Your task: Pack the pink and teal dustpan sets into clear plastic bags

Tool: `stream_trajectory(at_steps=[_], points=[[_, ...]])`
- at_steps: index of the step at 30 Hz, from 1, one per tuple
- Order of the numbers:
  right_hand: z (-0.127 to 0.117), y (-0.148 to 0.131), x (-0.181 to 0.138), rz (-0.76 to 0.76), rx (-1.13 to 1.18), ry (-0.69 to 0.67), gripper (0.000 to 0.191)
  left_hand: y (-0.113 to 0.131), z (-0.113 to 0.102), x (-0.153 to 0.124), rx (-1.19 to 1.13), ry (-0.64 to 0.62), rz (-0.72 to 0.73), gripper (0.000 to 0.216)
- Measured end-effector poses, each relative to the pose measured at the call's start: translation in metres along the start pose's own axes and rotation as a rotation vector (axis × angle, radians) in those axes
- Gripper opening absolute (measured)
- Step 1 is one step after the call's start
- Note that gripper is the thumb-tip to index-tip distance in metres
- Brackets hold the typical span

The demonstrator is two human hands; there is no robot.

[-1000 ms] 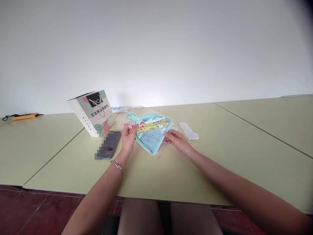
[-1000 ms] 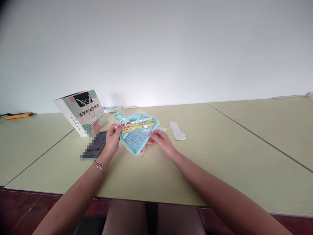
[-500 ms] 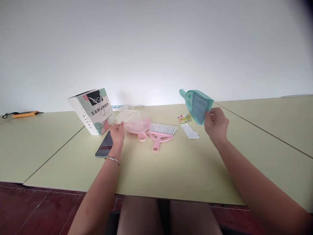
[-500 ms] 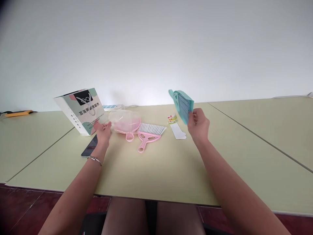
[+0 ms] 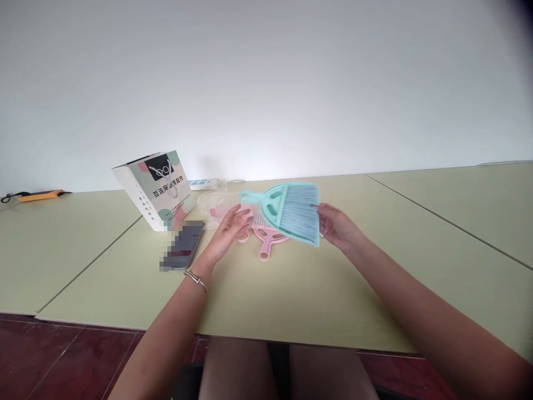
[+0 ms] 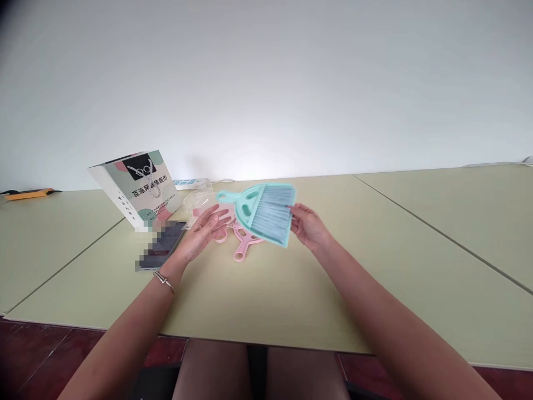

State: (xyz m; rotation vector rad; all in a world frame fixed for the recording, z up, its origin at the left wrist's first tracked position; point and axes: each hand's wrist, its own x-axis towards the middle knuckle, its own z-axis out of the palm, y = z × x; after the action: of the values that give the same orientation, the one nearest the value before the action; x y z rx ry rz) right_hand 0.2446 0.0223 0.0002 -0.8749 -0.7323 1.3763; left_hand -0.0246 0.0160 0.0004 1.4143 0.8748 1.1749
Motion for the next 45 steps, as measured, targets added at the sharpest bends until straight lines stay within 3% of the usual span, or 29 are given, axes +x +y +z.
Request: stream_trajectory(at_steps=[2, 6, 8, 11, 13, 15, 17, 20, 23, 28, 31, 36, 40, 45], points=[[0.007, 0.011, -0.004, 0.094, -0.05, -0.125, 0.014, 0.005, 0.002, -0.002, -0.161, -0.099, -0.029, 0.044], [0.012, 0.02, -0.01, 0.157, -0.245, -0.272, 0.014, 0.012, 0.0, -0.004, -0.254, -0.035, 0.072, 0.043], [0.012, 0.019, -0.013, -0.003, -0.415, -0.214, 0.021, 0.012, 0.0, -0.005, -0.23, -0.033, 0.11, 0.04], [0.017, 0.016, -0.022, -0.604, -0.7, 0.025, 0.028, 0.01, 0.004, -0.006, -0.162, -0.053, 0.132, 0.037], [0.024, 0.017, -0.031, -0.933, -0.886, 0.017, 0.024, 0.011, 0.009, -0.009, -0.125, -0.076, 0.133, 0.036], [0.033, 0.02, -0.04, -1.027, -1.047, -0.178, 0.021, 0.012, 0.015, -0.012, -0.123, -0.095, 0.16, 0.034], [0.041, 0.026, -0.047, -0.98, -1.139, -0.356, 0.025, 0.015, 0.022, -0.014, -0.15, -0.114, 0.207, 0.032], [0.048, 0.034, -0.05, -0.9, -1.152, -0.427, 0.029, 0.016, 0.027, -0.015, -0.16, -0.135, 0.254, 0.031], [0.047, 0.033, -0.05, -0.938, -1.119, -0.329, 0.025, 0.016, 0.022, -0.014, -0.079, -0.061, 0.34, 0.033], [0.036, 0.016, -0.043, -1.18, -1.06, 0.108, 0.022, 0.021, 0.006, -0.008, 0.041, 0.305, 0.655, 0.032], [0.025, 0.011, -0.031, -1.235, -1.112, 0.214, 0.017, 0.021, 0.004, -0.005, 0.1, 0.477, 0.721, 0.037], [0.006, 0.022, -0.009, -1.2, -1.329, 0.068, 0.014, 0.019, -0.001, -0.003, -0.026, 0.61, 0.583, 0.042], [0.004, 0.023, -0.007, -1.169, -1.302, 0.08, 0.014, 0.022, -0.007, -0.003, -0.248, 0.435, 0.346, 0.035], [0.013, 0.008, -0.026, -1.191, -1.119, 0.216, 0.013, 0.023, -0.002, -0.004, -0.375, 0.178, 0.085, 0.04]])
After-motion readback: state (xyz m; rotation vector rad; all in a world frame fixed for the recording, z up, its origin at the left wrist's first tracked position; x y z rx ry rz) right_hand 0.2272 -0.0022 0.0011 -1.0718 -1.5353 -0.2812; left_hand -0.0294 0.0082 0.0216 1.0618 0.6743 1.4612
